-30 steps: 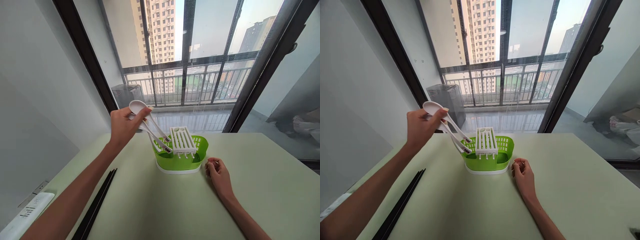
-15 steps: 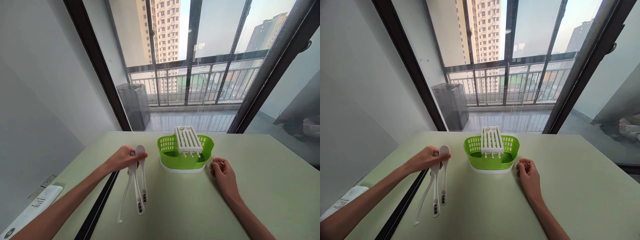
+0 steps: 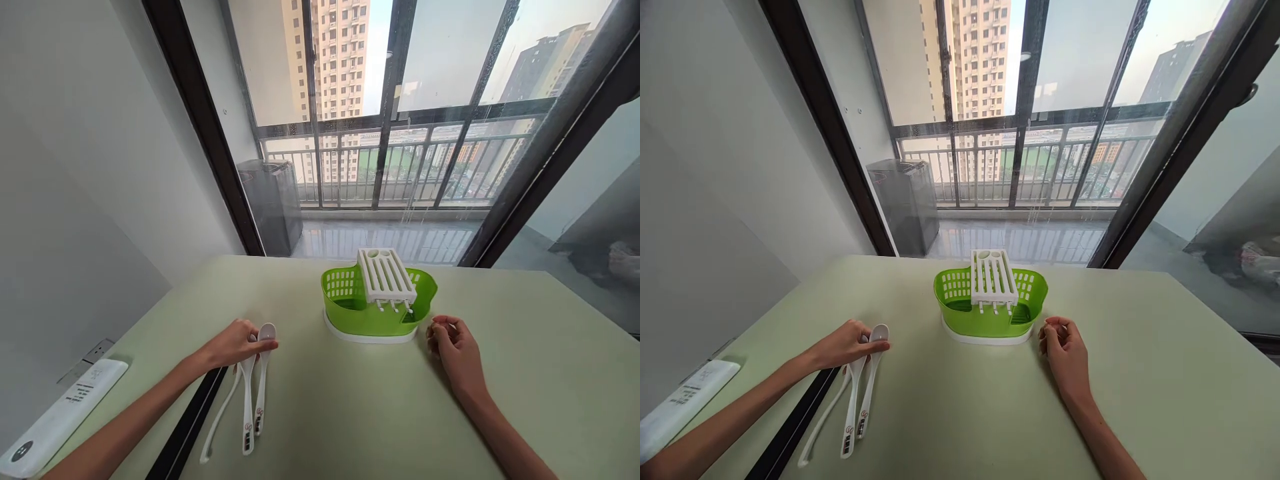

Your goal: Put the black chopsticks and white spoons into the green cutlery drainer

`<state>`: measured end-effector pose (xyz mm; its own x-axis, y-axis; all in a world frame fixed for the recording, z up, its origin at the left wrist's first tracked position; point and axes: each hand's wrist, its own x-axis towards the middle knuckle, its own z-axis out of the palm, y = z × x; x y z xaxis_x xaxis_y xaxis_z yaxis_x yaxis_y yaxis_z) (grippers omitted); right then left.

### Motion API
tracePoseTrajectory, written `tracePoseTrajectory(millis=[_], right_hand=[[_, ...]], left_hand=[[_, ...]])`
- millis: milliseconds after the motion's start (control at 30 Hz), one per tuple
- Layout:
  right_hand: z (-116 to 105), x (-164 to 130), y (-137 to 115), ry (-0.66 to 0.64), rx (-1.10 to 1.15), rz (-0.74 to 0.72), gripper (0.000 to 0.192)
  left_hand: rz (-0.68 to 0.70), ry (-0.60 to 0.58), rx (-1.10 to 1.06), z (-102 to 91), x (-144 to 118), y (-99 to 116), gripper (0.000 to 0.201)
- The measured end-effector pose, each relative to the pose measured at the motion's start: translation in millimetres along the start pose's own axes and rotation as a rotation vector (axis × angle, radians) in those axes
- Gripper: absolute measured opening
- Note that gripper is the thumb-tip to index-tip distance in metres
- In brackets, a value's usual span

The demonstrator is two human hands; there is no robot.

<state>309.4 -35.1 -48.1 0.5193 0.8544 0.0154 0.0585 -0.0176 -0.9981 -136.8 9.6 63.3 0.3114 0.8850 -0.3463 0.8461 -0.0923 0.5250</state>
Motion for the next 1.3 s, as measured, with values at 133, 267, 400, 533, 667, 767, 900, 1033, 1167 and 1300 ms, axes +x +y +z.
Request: tracePoseTrajectory(millis=[133,267,400,533,667,767,900,1033,1167,1300], right_hand=[[-2,0,2,-0.002,-0.008,0.0,0.029],[-3,0,3,-0.005,-0.015,0.0,0.029],[-4,0,3,-0.004,-0.023,-0.006,0.03],[-5,1,4,-0.003,-0.025,-0.003,0.031],[-5,1,4,-0.008,-0.021,0.003,0.031],[-4,1,2,-0.01,-0.016,0.008,0.031],[-3,0,0,-0.002,-0.008,0.006,0.033],[0,0,-1,-0.006,0.001,0.001,0.032],[1,1,-1,-0.013,0.007,-0.002,0.03],[2,1,-2,-0.014,0.003,-0.005,0.03]], left_hand=[[-0.008,-0.017,-0.017,5.0,-2,-3,0.065],[0.086,0.072,-0.008,13.0,-3,-1,0.065],[0.171,0.188,-0.008,25.0,-4,0,0.067],[0.205,0.259,0.058,34.4,-6,2,0.063],[0.262,0.33,0.207,40.7,-6,5,0.06],[0.303,0.364,0.308,45.5,-4,6,0.056],[0.327,0.429,0.424,51.0,-4,6,0.052],[0.337,0.51,0.505,53.4,-7,6,0.051],[0.341,0.563,0.591,51.2,-9,7,0.052],[0.353,0.626,0.649,39.3,-8,19,0.046]])
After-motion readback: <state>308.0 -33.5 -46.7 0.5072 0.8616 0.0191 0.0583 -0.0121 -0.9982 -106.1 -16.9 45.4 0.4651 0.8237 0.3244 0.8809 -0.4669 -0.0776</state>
